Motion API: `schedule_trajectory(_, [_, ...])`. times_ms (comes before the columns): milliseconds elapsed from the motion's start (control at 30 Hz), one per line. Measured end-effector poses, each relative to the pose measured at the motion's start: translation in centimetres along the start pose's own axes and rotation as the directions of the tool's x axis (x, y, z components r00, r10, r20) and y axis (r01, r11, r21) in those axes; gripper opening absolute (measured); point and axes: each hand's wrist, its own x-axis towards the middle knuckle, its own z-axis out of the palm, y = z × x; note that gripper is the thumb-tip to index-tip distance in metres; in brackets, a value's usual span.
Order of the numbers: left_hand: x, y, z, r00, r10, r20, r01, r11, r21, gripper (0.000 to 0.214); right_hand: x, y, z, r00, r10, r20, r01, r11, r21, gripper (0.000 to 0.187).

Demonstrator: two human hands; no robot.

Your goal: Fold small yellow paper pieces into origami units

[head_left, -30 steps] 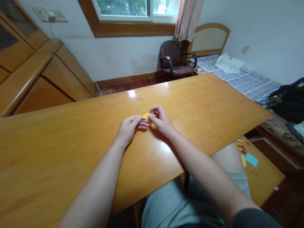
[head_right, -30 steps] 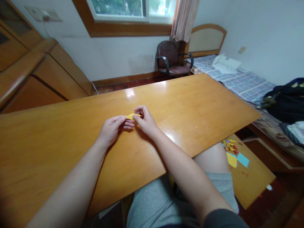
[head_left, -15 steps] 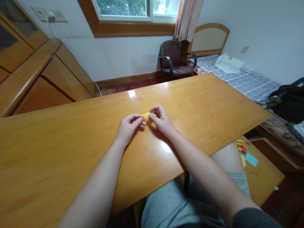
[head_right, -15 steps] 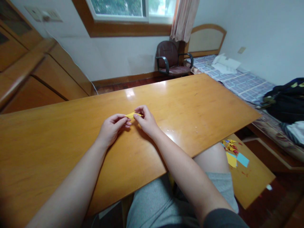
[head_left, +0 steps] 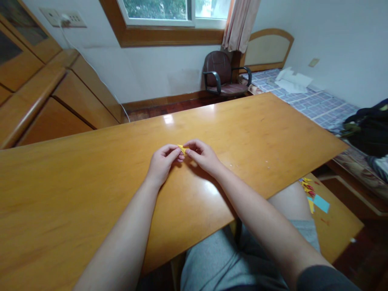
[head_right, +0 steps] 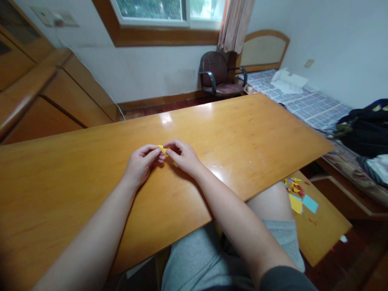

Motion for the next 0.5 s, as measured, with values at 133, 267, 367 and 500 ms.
schedule_trajectory(133, [-0.05,0.28,0.2,1.0,-0.006,-0.015,0.006,1.0,-0.001,0.024,-0.05,-0.07,-0.07,1.0,-0.017,0.016,0.017,1.0,-0.008,0.019])
schedule_trajectory(267, [-0.13,0.44,0.34,0.999,-0.022,-0.027,0.022,1.0,-0.001,0.027,-0.02,0.03,-0.02,1.0,-0.017,0.016,0.017,1.0,0.0,0.019])
schedule_trajectory(367, [-0.09,0.35,0.3,0.999,-0.024,-0.039,0.024,1.0,0.0,0.03,-0.02,0.06,0.02,1.0,-0.005,0.016,0.005,1.0,0.0,0.019])
schedule_trajectory(500, [0.05,0.21,0.2,0.999,-0.026,-0.044,0.025,0.999,-0.023,0.029,-0.1,-0.14,-0.02,1.0,-0.005,0.016,0.005,1.0,-0.015,0.02])
